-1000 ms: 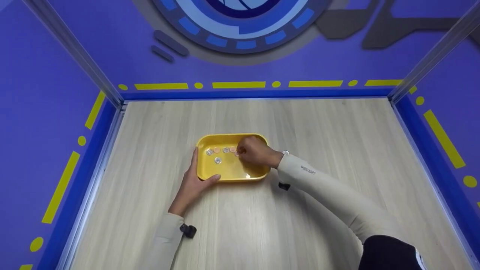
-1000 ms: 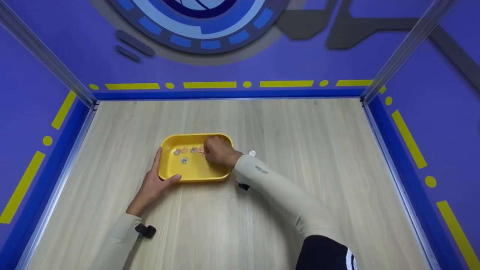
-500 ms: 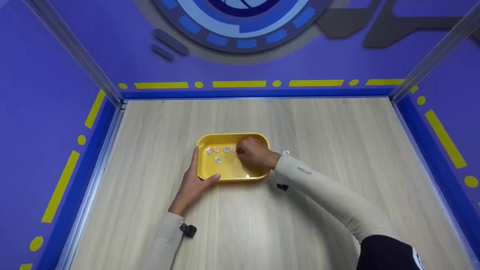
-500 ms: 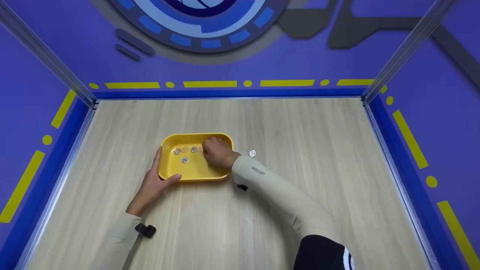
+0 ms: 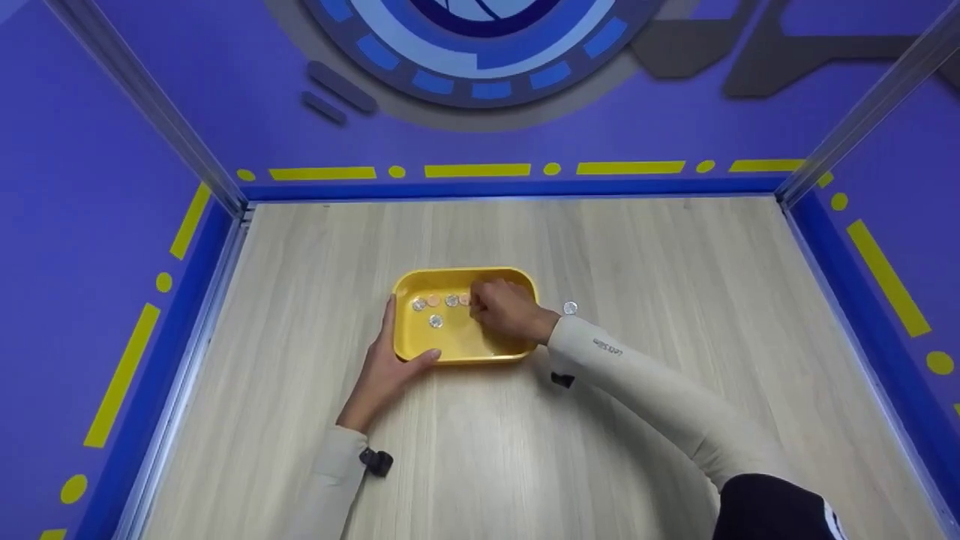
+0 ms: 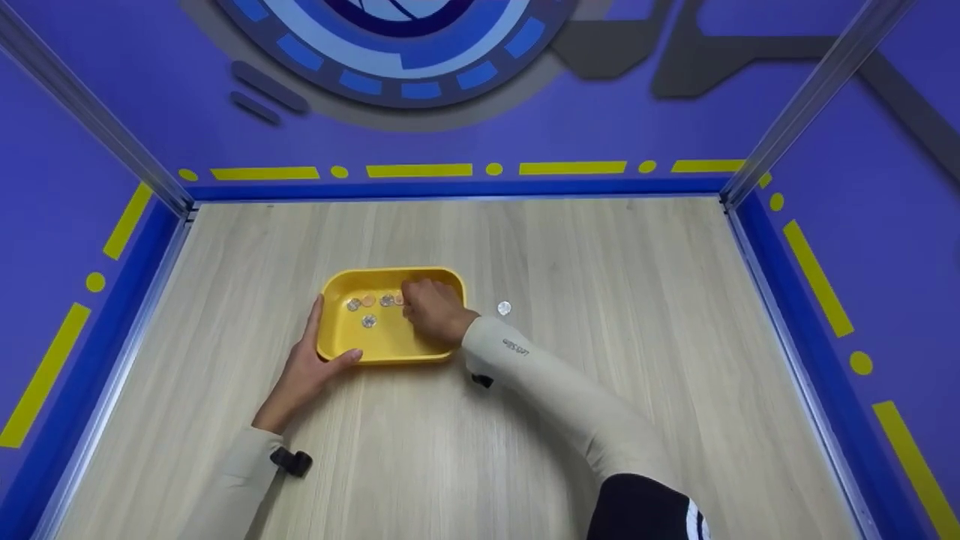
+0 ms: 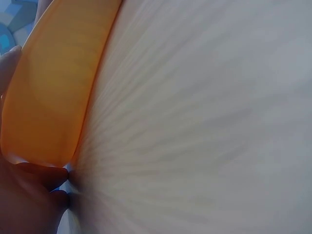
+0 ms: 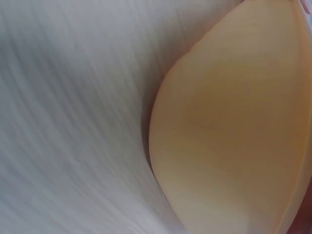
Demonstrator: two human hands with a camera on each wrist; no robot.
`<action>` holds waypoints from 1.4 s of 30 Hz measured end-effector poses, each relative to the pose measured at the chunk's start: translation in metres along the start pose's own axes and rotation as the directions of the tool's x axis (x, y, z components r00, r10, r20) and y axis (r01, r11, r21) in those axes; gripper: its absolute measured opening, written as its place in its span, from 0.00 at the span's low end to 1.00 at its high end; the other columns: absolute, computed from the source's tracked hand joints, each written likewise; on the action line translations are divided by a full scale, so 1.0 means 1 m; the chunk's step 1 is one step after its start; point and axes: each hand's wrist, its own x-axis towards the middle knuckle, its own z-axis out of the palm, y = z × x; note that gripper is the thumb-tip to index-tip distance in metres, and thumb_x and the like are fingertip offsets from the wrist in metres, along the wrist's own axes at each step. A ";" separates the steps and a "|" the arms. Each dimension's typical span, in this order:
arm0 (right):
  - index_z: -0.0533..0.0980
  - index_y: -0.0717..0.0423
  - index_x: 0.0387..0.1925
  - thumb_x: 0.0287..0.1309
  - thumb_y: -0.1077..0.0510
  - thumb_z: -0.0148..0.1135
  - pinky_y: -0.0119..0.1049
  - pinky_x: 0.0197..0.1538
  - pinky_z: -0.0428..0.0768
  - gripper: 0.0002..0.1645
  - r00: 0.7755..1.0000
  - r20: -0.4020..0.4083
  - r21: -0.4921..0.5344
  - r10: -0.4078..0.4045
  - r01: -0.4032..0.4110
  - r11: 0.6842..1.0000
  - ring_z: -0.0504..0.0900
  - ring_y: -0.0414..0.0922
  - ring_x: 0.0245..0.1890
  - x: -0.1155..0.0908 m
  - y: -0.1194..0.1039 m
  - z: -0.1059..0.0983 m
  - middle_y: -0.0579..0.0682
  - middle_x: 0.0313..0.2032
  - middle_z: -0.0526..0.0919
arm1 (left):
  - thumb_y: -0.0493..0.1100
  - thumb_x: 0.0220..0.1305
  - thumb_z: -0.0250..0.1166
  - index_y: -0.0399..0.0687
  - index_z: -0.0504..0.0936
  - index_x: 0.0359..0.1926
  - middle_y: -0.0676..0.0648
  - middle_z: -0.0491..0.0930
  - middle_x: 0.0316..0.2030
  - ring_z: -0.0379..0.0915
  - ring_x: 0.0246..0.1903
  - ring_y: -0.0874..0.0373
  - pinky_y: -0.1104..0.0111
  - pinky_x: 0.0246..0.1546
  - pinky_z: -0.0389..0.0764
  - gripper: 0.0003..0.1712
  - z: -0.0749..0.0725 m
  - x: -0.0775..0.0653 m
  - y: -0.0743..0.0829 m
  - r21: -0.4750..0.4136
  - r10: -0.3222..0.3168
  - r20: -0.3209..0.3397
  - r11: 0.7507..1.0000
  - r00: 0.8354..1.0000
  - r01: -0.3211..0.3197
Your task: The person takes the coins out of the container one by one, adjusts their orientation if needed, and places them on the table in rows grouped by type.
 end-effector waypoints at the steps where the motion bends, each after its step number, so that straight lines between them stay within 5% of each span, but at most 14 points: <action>1: 0.83 0.58 0.42 0.69 0.67 0.69 0.38 0.39 0.77 0.04 1.000 -0.006 0.015 0.000 0.000 1.000 0.79 0.44 0.35 -0.001 0.000 0.001 0.47 0.35 0.84 | 0.60 0.63 0.83 0.61 0.36 0.92 0.44 0.62 0.84 0.66 0.77 0.49 0.49 0.79 0.62 0.75 0.000 0.000 -0.001 0.001 -0.003 -0.002 1.000 1.000 0.003; 17: 0.84 0.61 0.41 0.68 0.66 0.73 0.37 0.41 0.81 0.04 0.998 -0.068 0.181 -0.014 0.026 0.983 0.81 0.42 0.35 -0.019 -0.007 -0.004 0.50 0.36 0.88 | 0.62 0.63 0.82 0.64 0.36 0.92 0.45 0.66 0.82 0.71 0.72 0.51 0.51 0.77 0.66 0.75 -0.003 -0.003 -0.002 0.006 -0.030 -0.008 1.000 1.000 0.030; 24: 0.84 0.62 0.40 0.67 0.67 0.73 0.36 0.41 0.81 0.03 0.993 -0.107 0.227 -0.042 0.065 0.972 0.80 0.41 0.34 -0.034 -0.005 -0.011 0.51 0.35 0.87 | 0.56 0.64 0.83 0.63 0.37 0.92 0.43 0.65 0.82 0.71 0.73 0.49 0.49 0.77 0.66 0.74 -0.002 -0.003 -0.002 -0.006 -0.014 -0.012 1.000 1.000 0.014; 32: 0.85 0.61 0.40 0.69 0.65 0.74 0.33 0.38 0.79 0.03 0.983 -0.173 0.297 -0.059 0.109 0.949 0.80 0.40 0.33 -0.058 0.000 -0.022 0.50 0.33 0.88 | 0.61 0.64 0.82 0.64 0.38 0.92 0.46 0.63 0.83 0.68 0.75 0.52 0.52 0.79 0.62 0.73 0.001 -0.002 -0.001 -0.013 -0.011 -0.009 1.000 1.000 0.011; 42: 0.86 0.61 0.42 0.71 0.65 0.73 0.32 0.38 0.82 0.02 0.974 -0.227 0.379 0.018 0.071 0.923 0.83 0.42 0.33 -0.081 0.012 -0.036 0.49 0.35 0.89 | 0.58 0.65 0.82 0.66 0.37 0.91 0.48 0.70 0.78 0.73 0.71 0.54 0.53 0.75 0.69 0.72 0.002 -0.002 0.001 -0.011 -0.010 -0.002 1.000 1.000 0.010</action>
